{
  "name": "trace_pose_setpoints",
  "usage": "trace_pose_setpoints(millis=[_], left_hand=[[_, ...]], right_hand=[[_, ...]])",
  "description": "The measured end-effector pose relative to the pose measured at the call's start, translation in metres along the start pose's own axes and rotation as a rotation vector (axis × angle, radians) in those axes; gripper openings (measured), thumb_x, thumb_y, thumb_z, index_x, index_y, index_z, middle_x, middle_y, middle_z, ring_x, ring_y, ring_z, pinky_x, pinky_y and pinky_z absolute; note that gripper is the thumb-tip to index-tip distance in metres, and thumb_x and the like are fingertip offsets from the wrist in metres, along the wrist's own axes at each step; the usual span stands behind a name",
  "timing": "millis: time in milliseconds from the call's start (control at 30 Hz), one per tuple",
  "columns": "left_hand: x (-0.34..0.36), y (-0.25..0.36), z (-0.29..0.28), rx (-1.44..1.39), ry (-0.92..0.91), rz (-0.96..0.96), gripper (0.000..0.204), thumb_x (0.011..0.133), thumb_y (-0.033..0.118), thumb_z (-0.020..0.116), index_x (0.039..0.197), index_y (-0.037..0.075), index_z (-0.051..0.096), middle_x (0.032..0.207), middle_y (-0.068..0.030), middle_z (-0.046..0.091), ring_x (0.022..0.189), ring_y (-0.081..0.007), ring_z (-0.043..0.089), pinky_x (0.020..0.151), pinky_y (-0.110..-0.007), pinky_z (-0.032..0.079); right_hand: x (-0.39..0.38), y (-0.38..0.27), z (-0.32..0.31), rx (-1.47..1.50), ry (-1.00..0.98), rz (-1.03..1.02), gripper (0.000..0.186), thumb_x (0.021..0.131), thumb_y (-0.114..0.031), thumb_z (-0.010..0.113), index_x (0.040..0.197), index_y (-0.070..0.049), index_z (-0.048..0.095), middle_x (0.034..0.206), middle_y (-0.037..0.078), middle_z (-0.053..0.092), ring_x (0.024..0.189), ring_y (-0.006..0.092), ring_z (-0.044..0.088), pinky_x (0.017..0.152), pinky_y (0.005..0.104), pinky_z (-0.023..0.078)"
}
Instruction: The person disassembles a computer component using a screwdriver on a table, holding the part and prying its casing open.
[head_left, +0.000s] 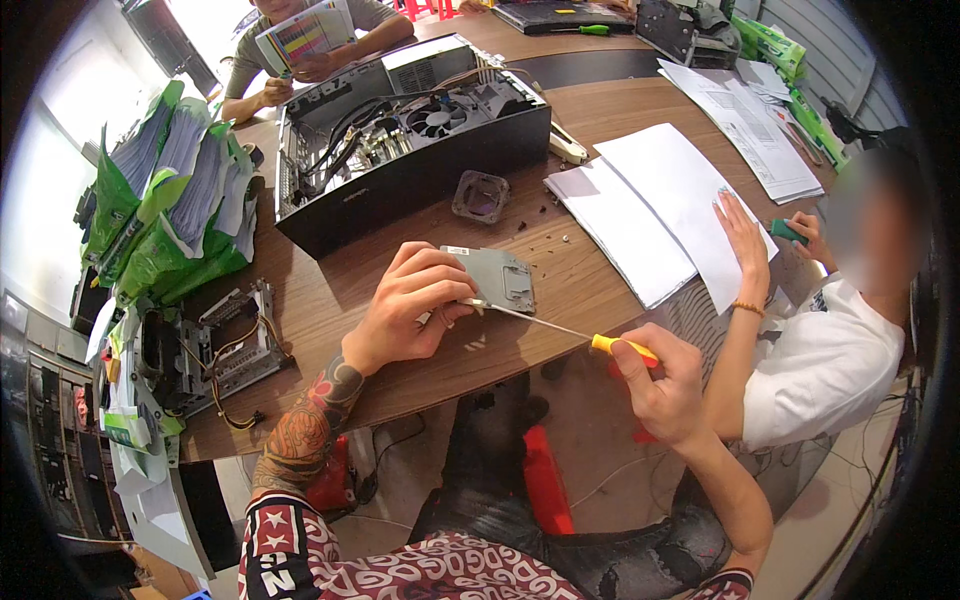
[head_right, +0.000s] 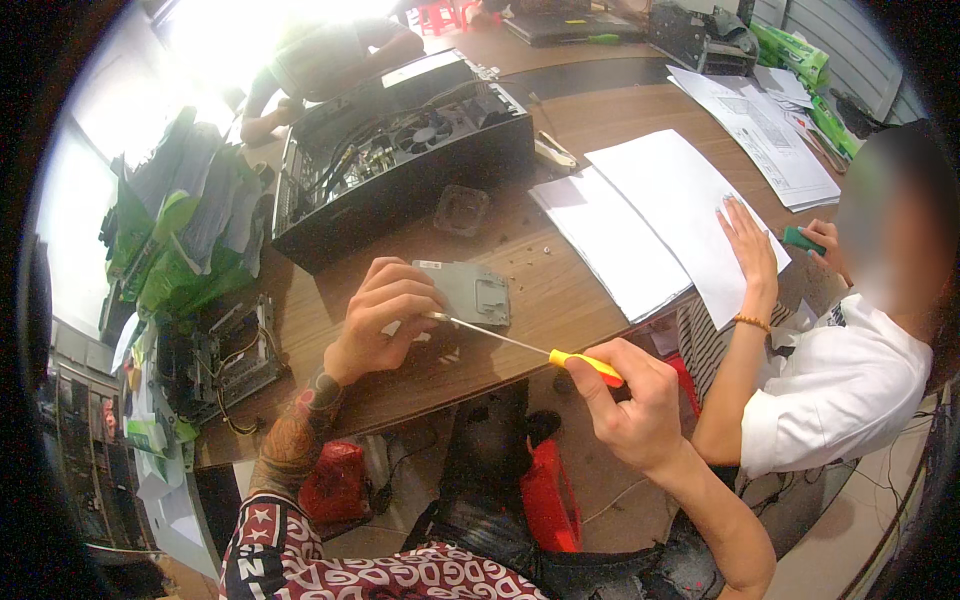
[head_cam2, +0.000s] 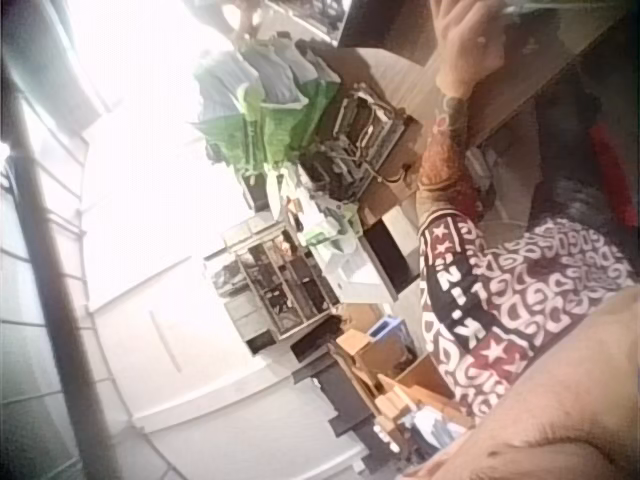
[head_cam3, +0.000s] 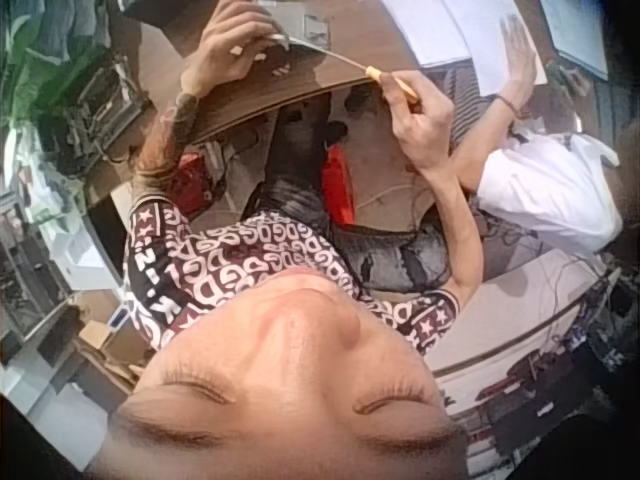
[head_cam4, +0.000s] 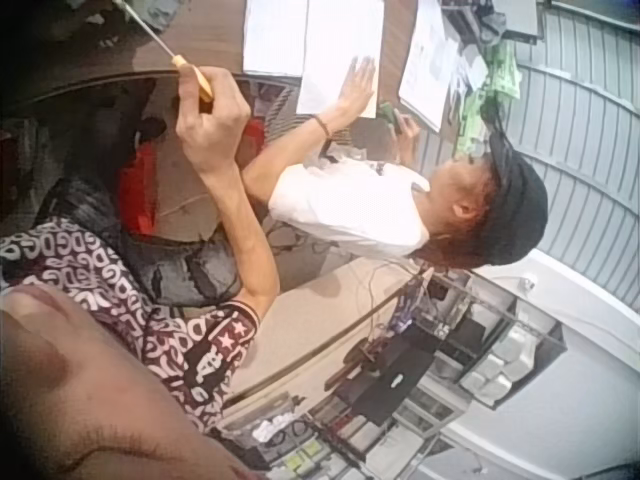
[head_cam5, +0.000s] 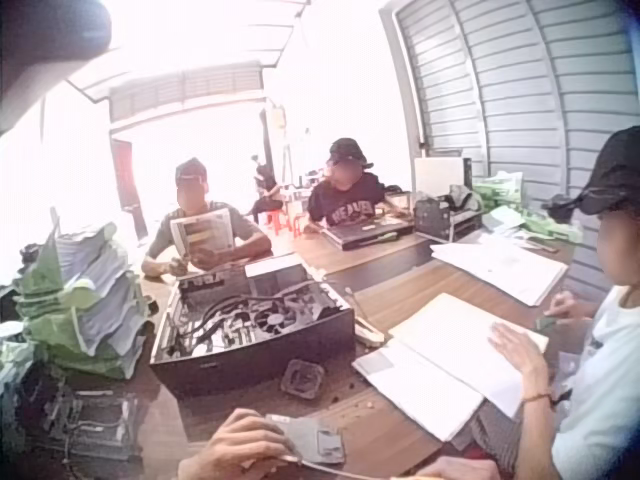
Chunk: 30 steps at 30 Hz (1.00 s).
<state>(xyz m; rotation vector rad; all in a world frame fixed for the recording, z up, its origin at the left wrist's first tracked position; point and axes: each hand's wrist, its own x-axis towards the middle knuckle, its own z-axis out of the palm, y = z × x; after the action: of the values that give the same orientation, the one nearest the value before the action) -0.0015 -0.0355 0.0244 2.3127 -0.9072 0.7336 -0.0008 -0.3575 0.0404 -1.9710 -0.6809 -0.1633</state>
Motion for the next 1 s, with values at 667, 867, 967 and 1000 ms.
trace_pose_setpoints(millis=[667, 867, 967, 1000], left_hand=[[0.009, 0.011, -0.005, -0.033, -0.085, -0.022, 0.016, 0.079, 0.006, 0.075, 0.091, 0.009, 0.065, 0.098, -0.0042, 0.069, 0.101, -0.0264, 0.062, 0.095, -0.043, 0.042], [0.004, 0.007, -0.008, -0.006, -0.061, 0.051, 0.016, 0.08, 0.013, 0.077, 0.09, 0.01, 0.066, 0.097, -0.0003, 0.068, 0.098, -0.0232, 0.062, 0.094, -0.041, 0.043], [-0.001, 0.005, -0.006, -0.003, -0.034, 0.067, 0.015, 0.081, 0.014, 0.077, 0.089, 0.01, 0.065, 0.094, -0.0014, 0.067, 0.097, -0.0233, 0.062, 0.092, -0.04, 0.044], [-0.001, 0.007, -0.007, 0.005, -0.02, 0.071, 0.015, 0.082, 0.016, 0.076, 0.088, 0.009, 0.064, 0.091, -0.0025, 0.065, 0.095, -0.0236, 0.061, 0.091, -0.039, 0.045]], right_hand=[[0.0, -0.004, 0.006, -0.026, -0.066, -0.229, 0.029, 0.084, -0.005, 0.075, 0.106, -0.003, 0.057, 0.09, 0.013, 0.062, 0.073, 0.0304, 0.066, 0.064, 0.0362, 0.054], [0.003, -0.011, 0.015, -0.13, -0.004, -0.19, 0.019, 0.079, -0.012, 0.083, 0.088, -0.003, 0.068, 0.076, 0.011, 0.063, 0.065, 0.027, 0.063, 0.058, 0.0352, 0.049], [0.007, -0.015, 0.015, -0.147, -0.036, -0.146, 0.018, 0.079, -0.012, 0.083, 0.082, -0.003, 0.069, 0.073, 0.011, 0.062, 0.062, 0.0268, 0.062, 0.058, 0.0351, 0.048], [0.009, -0.014, 0.016, -0.14, -0.035, -0.138, 0.018, 0.079, -0.013, 0.083, 0.08, -0.002, 0.069, 0.071, 0.011, 0.062, 0.062, 0.0261, 0.062, 0.058, 0.0344, 0.047]])
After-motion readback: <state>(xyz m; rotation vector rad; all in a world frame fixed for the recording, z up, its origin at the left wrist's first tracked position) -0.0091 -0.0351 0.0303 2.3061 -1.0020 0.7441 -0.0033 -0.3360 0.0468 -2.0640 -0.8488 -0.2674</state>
